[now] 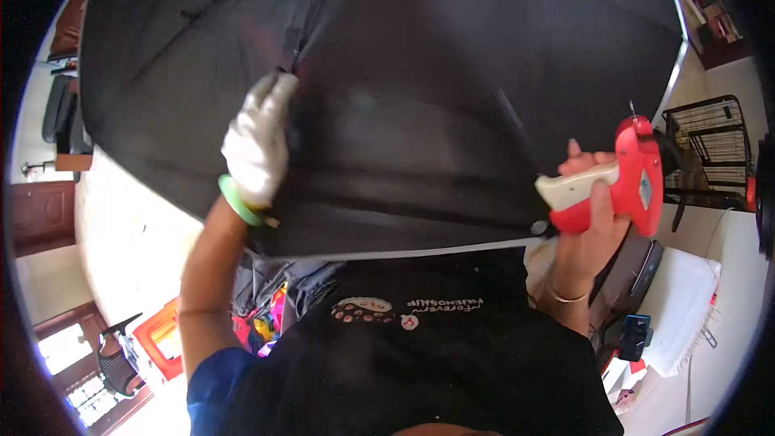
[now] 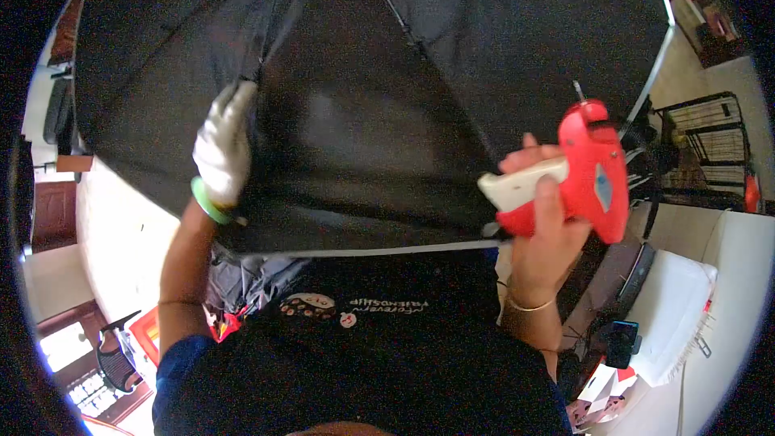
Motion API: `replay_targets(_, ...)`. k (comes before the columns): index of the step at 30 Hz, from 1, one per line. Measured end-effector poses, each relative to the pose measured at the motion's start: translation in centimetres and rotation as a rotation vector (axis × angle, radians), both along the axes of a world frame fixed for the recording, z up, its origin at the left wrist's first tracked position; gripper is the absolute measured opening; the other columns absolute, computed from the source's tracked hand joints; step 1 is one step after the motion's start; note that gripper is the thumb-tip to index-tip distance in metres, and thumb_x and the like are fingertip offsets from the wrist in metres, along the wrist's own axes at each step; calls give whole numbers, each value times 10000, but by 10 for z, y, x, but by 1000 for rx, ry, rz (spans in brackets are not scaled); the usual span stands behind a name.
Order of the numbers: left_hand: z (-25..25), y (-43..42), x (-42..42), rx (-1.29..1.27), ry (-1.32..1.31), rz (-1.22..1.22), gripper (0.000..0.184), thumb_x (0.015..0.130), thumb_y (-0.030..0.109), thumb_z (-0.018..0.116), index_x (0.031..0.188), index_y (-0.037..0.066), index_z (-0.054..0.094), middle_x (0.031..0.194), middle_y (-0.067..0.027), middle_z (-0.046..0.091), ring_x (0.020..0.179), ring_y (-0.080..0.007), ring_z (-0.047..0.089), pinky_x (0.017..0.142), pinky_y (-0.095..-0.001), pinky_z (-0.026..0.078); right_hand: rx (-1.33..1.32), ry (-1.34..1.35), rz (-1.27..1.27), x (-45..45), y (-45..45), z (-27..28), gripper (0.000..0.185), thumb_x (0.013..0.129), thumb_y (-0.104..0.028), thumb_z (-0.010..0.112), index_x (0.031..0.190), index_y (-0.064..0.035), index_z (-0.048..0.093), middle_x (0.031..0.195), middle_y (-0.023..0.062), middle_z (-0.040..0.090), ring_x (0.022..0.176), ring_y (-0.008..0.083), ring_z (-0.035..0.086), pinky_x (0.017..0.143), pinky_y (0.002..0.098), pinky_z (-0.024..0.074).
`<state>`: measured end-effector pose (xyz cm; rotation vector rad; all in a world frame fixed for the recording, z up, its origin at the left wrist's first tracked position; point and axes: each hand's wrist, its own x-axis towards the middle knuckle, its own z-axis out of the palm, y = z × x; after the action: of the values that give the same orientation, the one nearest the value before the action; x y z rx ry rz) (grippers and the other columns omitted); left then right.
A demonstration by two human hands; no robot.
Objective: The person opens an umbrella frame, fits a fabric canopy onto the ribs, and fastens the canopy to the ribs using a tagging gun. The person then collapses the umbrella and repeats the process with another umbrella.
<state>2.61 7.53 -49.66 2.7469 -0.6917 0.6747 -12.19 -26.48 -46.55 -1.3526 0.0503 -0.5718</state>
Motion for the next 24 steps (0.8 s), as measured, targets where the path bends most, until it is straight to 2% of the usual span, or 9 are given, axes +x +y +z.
replay_targets(5, 7, 88, 66, 425, 267, 138, 467, 852, 27, 515, 1281, 211, 548, 1355, -107, 512, 978, -341, 640, 833, -422, 531, 226, 353, -83, 28, 3, -49, 255, 943, -57, 496, 1173, 50, 522, 1018, 178, 643, 938, 259, 650, 880, 374, 519)
replay_targets(9, 12, 110, 82, 613, 10, 71, 435, 843, 142, 593, 1274, 169, 547, 1373, -123, 486, 1056, -310, 607, 835, -409, 524, 271, 434, -13, 42, 27, -95, 261, 939, -56, 518, 1180, 43, 533, 1009, 160, 651, 921, 237, 656, 852, 367, 531)
replay_targets(11, 10, 63, 53, 483, -338, -36, 524, 795, 296, 681, 1261, 102, 542, 1353, -152, 495, 1106, -286, 579, 856, -393, 507, 197, 439, 55, 40, 29, -98, 254, 942, -59, 515, 1174, 39, 543, 1004, 151, 655, 908, 230, 659, 824, 361, 540)
replay_targets(13, -14, 8, 18, 184, -97, 70, 634, 755, 395, 727, 1253, 50, 540, 1290, -187, 536, 1073, -326, 591, 884, -405, 490, 155, 444, 70, 34, 26, -103, 250, 943, -60, 514, 1171, 38, 548, 1002, 147, 656, 902, 226, 661, 810, 358, 544)
replay_targets(15, -36, -44, -8, -161, 287, 122, 603, 781, 359, 715, 1271, 55, 537, 1197, -201, 589, 963, -369, 615, 864, -435, 496, 140, 444, 90, 33, 23, -109, 254, 944, -62, 515, 1174, 40, 550, 1021, 154, 658, 913, 225, 662, 801, 358, 549)
replay_targets(18, -77, -82, -2, -454, 507, 160, 560, 809, 261, 668, 1293, 21, 518, 1121, -204, 626, 842, -324, 640, 785, -404, 524, 132, 452, 134, 33, 25, -98, 263, 944, -62, 516, 1183, 44, 547, 1044, 165, 658, 930, 228, 662, 803, 360, 551)
replay_targets(19, -72, -78, 1, -463, 513, 138, 560, 809, 261, 668, 1293, 21, 518, 1121, -204, 626, 842, -324, 640, 785, -404, 524, 140, 453, 158, 32, 29, -89, 271, 944, -61, 516, 1191, 47, 542, 1057, 172, 656, 941, 232, 662, 810, 361, 550)
replay_targets(21, -63, -67, 13, -1113, 996, 170, 547, 801, 153, 621, 1306, -16, 496, 1108, -180, 633, 835, -237, 634, 756, -347, 522, 185, 431, 172, 26, 26, -61, 296, 942, -56, 519, 1218, 51, 526, 1095, 190, 648, 963, 245, 660, 825, 368, 549)
replay_targets(24, -28, -70, 5, -1205, 1061, 92, 468, 863, 96, 589, 1291, -62, 485, 1206, -148, 575, 927, -190, 585, 799, -293, 494, 66, 230, -12, -5, 8, -21, 319, 961, -90, 530, 1263, 9, 503, 1083, 129, 664, 962, 183, 653, 738, 318, 561)
